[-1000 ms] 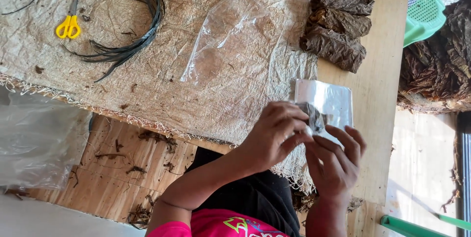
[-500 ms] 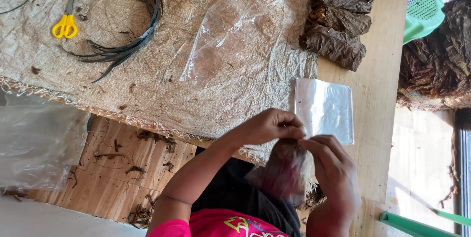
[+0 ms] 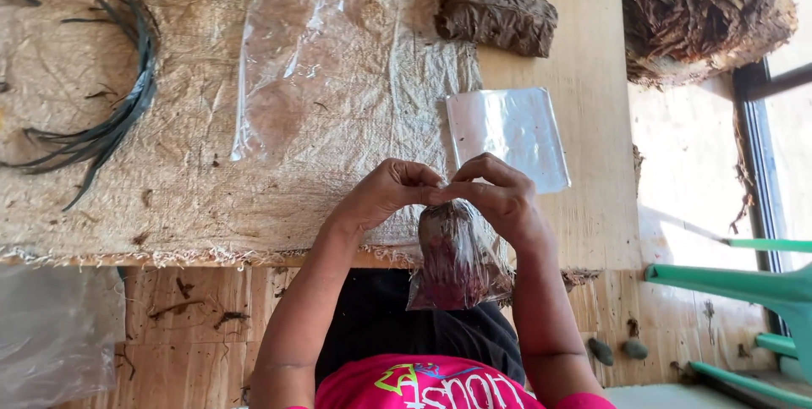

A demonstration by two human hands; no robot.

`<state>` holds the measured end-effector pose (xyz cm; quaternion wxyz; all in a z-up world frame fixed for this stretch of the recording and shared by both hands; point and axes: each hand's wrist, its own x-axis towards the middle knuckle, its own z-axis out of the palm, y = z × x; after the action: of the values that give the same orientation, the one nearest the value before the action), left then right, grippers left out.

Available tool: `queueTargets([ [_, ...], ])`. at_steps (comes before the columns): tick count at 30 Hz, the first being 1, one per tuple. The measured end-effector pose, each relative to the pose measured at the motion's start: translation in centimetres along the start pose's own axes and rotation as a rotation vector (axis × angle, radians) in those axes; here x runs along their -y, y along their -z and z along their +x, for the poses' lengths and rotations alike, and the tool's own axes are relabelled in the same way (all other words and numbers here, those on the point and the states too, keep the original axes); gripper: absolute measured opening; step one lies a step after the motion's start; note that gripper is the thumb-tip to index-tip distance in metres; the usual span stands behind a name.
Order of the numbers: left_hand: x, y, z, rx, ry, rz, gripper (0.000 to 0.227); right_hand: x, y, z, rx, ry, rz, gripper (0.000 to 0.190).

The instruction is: The person places dried leaf bundles into clear plastic bags on a wooden table, folds the bags, and ties them with black plastic ties. The person repeats this process for multiple bundles, stacking the finished packages on the table.

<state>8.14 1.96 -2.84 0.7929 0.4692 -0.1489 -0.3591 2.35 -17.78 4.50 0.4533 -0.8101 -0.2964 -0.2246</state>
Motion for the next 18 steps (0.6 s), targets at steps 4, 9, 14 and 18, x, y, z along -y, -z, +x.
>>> queueTargets([
  [4, -0.8, -1.0, -0.4, -0.041, -0.02, 0.047, 0.013, -0.6, -0.2, -0.4, 0.019, -0.11, 0.008, 0.015],
  [9, 0.6, -0.5, 0.1, -0.083, -0.114, 0.135, 0.011, -0.9, -1.4, -1.0, -0.067, -0.417, 0.073, 0.006],
  [14, -0.1, -0.9, 0.1, -0.061, -0.281, 0.316, 0.007, -1.1, -1.5, -2.3, -0.151, -0.766, 0.364, 0.009],
  [18, 0.0, -1.1, 0.0, -0.03, -0.29, 0.314, 0.004, -1.4, -1.0, -2.3, -0.123, -0.774, 0.427, 0.006],
])
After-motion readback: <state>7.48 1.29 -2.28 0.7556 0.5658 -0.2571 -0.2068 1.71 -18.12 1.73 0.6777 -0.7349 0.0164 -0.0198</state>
